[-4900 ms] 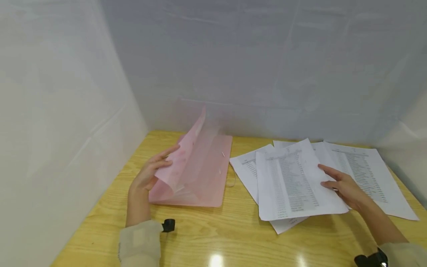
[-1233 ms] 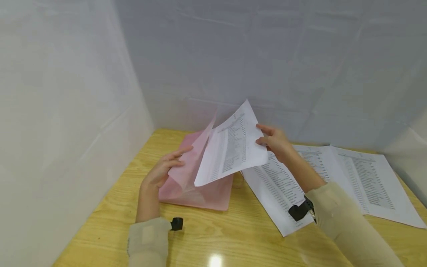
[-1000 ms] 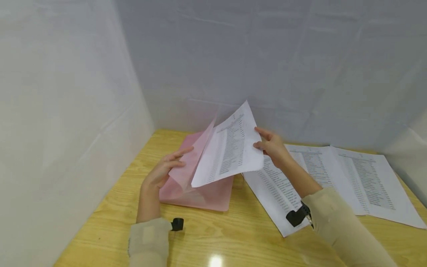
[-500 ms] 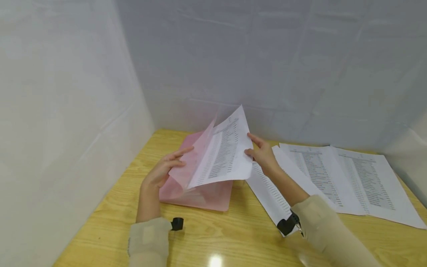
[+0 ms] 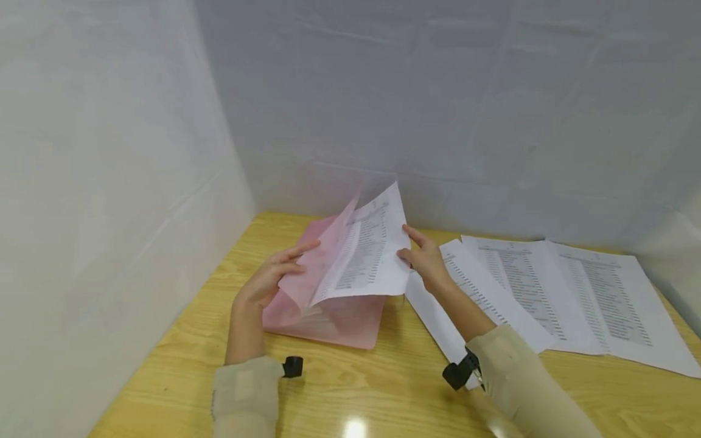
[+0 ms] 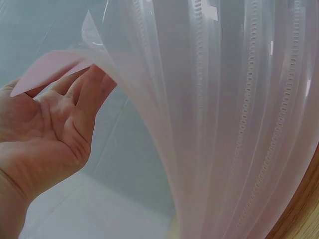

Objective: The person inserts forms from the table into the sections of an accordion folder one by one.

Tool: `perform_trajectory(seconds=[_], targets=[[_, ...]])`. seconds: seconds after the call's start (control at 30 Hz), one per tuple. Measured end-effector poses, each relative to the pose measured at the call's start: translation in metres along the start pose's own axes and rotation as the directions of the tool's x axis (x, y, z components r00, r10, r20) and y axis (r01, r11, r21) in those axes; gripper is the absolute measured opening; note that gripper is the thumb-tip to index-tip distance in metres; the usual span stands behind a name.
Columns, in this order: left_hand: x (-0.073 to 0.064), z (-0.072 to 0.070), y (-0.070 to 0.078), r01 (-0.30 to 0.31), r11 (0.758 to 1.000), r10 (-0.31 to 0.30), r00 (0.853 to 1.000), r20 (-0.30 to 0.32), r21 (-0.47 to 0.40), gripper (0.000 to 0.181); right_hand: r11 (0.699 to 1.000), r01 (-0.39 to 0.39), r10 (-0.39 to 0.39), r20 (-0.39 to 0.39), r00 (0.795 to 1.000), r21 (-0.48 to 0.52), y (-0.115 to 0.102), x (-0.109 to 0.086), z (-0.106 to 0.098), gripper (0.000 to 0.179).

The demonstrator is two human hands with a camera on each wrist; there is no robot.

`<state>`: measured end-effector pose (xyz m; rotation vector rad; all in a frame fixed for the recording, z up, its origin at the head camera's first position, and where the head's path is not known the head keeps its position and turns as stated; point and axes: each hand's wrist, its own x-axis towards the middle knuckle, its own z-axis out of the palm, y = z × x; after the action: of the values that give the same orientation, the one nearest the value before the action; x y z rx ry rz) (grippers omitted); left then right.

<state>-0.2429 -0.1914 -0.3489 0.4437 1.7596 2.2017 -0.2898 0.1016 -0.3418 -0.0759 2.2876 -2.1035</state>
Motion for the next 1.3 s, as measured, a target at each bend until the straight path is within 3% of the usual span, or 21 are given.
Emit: perform_trajectory(seconds=[0.2, 0.33, 0.43, 0.73, 0.97, 1.17, 1.3], targets=[[0.001, -0.001, -0.001, -0.008, 1.0, 0.008, 1.0, 0.023, -0.013, 0.047, 0.999, -0.039, 0.043, 0.118, 0.992, -0.034, 0.001, 0.001, -0.012, 0.055], [0.001, -0.001, -0.001, -0.006, 1.0, 0.006, 1.0, 0.025, -0.021, 0.047, 0.995, -0.047, 0.067, 0.247, 0.967, -0.083, -0.002, -0.003, -0.021, 0.052], [0.001, 0.0, 0.0, 0.003, 1.0, -0.003, 1.0, 0.021, -0.021, 0.047, 0.994, -0.049, 0.076, 0.292, 0.953, -0.1, -0.005, -0.008, -0.024, 0.051], [-0.001, 0.005, 0.003, 0.016, 1.0, -0.016, 1.0, 0.005, 0.001, 0.048, 0.99, 0.01, 0.018, 0.19, 0.982, -0.143, -0.008, -0.014, -0.014, 0.053], [0.0, 0.006, 0.002, 0.019, 1.0, -0.019, 1.0, 0.004, 0.015, 0.047, 0.982, 0.043, -0.01, 0.171, 0.985, -0.187, -0.002, -0.016, -0.008, 0.051], [-0.001, 0.006, 0.002, 0.003, 0.996, -0.001, 1.0, -0.017, 0.087, 0.047, 0.98, 0.051, -0.025, 0.136, 0.99, -0.193, -0.003, -0.018, -0.002, 0.05], [0.0, 0.008, 0.003, 0.006, 0.997, -0.006, 1.0, -0.007, 0.078, 0.048, 0.976, 0.057, -0.031, 0.126, 0.992, -0.209, -0.001, -0.019, 0.004, 0.05]])
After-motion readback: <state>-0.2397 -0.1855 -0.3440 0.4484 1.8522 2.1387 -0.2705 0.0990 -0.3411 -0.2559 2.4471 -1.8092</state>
